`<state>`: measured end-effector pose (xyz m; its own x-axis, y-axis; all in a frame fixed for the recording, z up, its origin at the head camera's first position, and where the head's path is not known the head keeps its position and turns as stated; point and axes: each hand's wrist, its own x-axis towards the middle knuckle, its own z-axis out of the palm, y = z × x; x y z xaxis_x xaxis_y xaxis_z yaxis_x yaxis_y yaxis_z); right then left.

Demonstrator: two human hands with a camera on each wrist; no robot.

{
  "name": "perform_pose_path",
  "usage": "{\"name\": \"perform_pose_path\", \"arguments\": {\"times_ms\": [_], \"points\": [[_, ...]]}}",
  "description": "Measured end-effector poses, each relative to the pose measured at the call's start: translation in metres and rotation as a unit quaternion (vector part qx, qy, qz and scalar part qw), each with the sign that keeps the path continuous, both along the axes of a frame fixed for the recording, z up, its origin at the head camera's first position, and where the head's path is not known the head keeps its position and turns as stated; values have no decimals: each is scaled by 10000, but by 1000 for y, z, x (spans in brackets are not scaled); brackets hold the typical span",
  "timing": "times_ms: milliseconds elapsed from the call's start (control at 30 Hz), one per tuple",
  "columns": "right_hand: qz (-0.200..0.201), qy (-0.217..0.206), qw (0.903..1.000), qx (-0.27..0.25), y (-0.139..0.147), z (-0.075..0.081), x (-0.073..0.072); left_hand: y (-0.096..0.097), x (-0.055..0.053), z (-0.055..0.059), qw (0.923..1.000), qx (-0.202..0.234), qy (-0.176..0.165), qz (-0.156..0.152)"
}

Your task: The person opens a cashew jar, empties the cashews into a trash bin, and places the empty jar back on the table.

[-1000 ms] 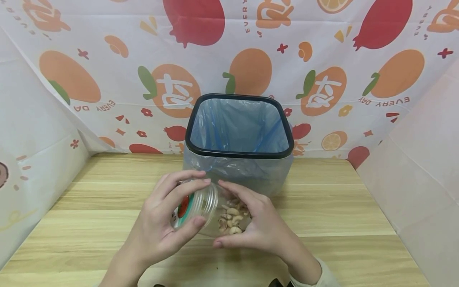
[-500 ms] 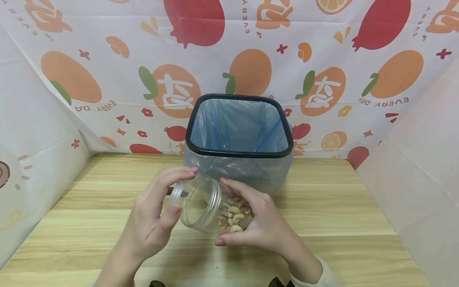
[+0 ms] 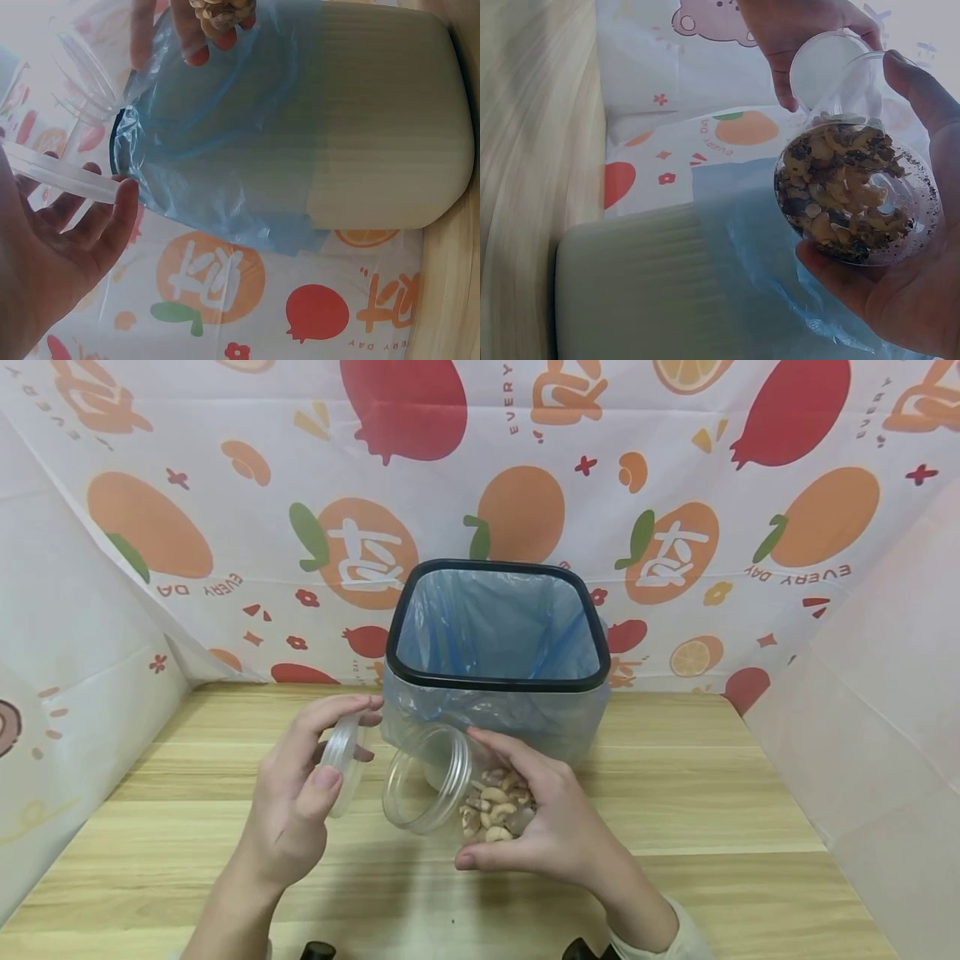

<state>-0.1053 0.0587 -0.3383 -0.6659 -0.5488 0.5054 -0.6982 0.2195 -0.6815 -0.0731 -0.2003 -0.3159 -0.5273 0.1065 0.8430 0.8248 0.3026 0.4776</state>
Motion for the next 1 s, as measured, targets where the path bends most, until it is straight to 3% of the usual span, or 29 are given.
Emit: {"name": "perform_pose_path", "arguments": {"times_ms": [300, 400, 500, 633, 800, 1000], "points": [[20, 66, 9997, -239, 3, 2, -1, -12, 1, 8, 9932, -783, 206, 842], [17, 16, 9994, -341, 4, 2, -2, -20, 0, 8, 9828, -1232, 347, 1328], [10, -4, 9992, -406, 5, 2, -2, -29, -3, 6, 9652, -1756, 330, 1912], [12, -45, 9990, -440, 6, 2, -2, -39, -5, 1, 9468, -2311, -77, 2240], [31, -70, 9989, -463, 6, 3, -3, -46, -7, -5, 9283, -2842, -731, 2283], [10, -131, 9988, -469, 7, 4, -4, -49, -10, -10, 9126, -3101, -1252, 2352]]}}
